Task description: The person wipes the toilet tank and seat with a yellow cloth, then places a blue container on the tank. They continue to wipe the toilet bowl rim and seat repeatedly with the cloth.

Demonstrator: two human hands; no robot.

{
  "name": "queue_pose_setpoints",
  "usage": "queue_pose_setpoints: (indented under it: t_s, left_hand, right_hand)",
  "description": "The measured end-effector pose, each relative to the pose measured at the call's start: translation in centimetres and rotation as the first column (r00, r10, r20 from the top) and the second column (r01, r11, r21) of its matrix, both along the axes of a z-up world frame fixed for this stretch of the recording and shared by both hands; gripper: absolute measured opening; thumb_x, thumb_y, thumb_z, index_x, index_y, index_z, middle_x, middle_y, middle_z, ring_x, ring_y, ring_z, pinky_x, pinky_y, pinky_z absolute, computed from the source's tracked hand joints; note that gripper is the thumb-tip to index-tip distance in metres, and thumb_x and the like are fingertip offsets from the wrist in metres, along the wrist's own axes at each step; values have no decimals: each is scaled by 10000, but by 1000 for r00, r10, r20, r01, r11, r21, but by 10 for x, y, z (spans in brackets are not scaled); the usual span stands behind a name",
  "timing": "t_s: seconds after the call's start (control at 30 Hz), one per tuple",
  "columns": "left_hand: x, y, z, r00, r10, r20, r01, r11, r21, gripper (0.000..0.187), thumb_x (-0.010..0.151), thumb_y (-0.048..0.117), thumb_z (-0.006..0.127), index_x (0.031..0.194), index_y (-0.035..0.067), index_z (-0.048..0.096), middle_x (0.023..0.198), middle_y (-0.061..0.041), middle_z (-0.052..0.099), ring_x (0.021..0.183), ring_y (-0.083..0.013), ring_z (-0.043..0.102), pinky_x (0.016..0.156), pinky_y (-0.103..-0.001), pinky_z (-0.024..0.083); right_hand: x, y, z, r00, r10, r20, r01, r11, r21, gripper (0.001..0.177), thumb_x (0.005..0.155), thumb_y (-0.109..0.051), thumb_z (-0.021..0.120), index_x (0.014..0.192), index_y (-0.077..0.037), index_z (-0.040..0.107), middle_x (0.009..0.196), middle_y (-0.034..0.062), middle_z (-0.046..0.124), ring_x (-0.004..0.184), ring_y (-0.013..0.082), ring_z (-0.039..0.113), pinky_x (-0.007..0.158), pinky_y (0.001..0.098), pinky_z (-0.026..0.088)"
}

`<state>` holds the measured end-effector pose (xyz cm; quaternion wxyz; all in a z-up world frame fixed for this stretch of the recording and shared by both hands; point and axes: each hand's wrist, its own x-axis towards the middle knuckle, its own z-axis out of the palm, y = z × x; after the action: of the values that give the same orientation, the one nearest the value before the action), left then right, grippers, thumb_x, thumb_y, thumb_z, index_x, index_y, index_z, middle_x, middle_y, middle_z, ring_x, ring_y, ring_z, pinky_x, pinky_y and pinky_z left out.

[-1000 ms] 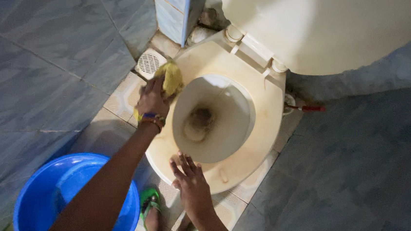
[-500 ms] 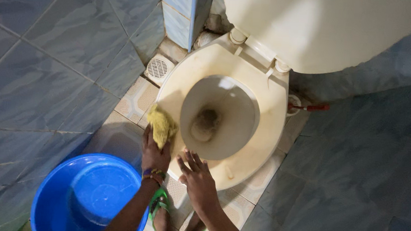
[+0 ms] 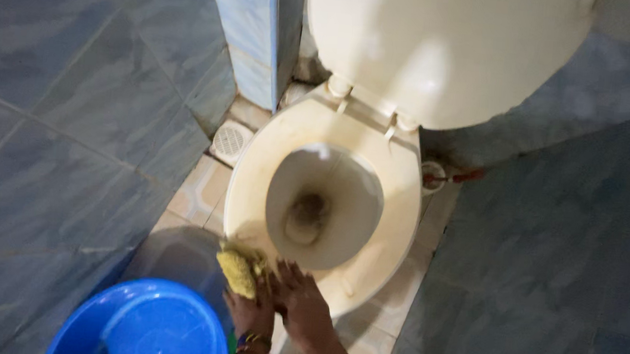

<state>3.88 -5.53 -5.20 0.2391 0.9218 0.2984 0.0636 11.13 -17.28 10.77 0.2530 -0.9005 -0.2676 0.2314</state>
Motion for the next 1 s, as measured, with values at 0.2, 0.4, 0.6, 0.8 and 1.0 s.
queue_pose_setpoints:
  t_s: [0.2, 0.4, 0.6, 0.8, 1.0]
  left_hand:
    - [0, 15, 29, 832, 548, -85, -287, 294, -912, 597, 916, 182, 682, 1481, 44, 545, 1262, -301, 640, 1146, -617, 555, 928, -719, 390]
    - [44, 56, 65, 892, 439, 107, 100, 39, -994, 617, 952, 137, 657, 1530, 96, 446, 1501, -143, 552, 1389, -299, 499, 1120, -433, 376]
    - [125, 125, 95, 978, 207, 21, -152, 780, -607, 852, 741, 187, 831, 1502, 162, 448, 1446, -201, 529, 1327, -358, 516, 1080, -445, 441]
    - [150, 126, 108, 949, 271, -162, -315, 845, -433, 348, 705, 133, 838, 1047, 196, 831, 976, -123, 802, 907, -283, 772, 887, -425, 608]
    - [152, 126, 104, 936, 285, -205, -346, 852, -393, 267, 705, 128, 862, 958, 206, 828, 886, -101, 800, 855, -287, 772, 850, -409, 602]
  right_hand:
    - [13, 42, 12, 943, -196, -269, 285, 892, 350, 673, 832, -153, 716, 1456, -106, 469, 1477, 171, 452, 1352, 334, 422, 1084, 503, 360]
    - [47, 58, 20, 411, -487, -771, 850, 511, 130, 563, 860, -125, 661, 1398, -135, 497, 1279, 145, 606, 1140, 274, 613, 945, 433, 542]
    - [192, 50, -4, 454, -320, -832, 891, 141, 432, 475, 895, -49, 584, 1370, -63, 563, 1157, 103, 650, 1016, 250, 649, 829, 398, 598]
    - [303, 62, -41, 741, -513, 434, 322, 838, 441, 584, 816, -9, 691, 1396, -48, 626, 1132, 227, 620, 1007, 395, 633, 899, 468, 546]
    - [299, 76, -49, 828, -361, 428, 310, 932, 188, 587, 752, -112, 807, 1303, -11, 632, 1100, 277, 650, 963, 463, 651, 861, 510, 537]
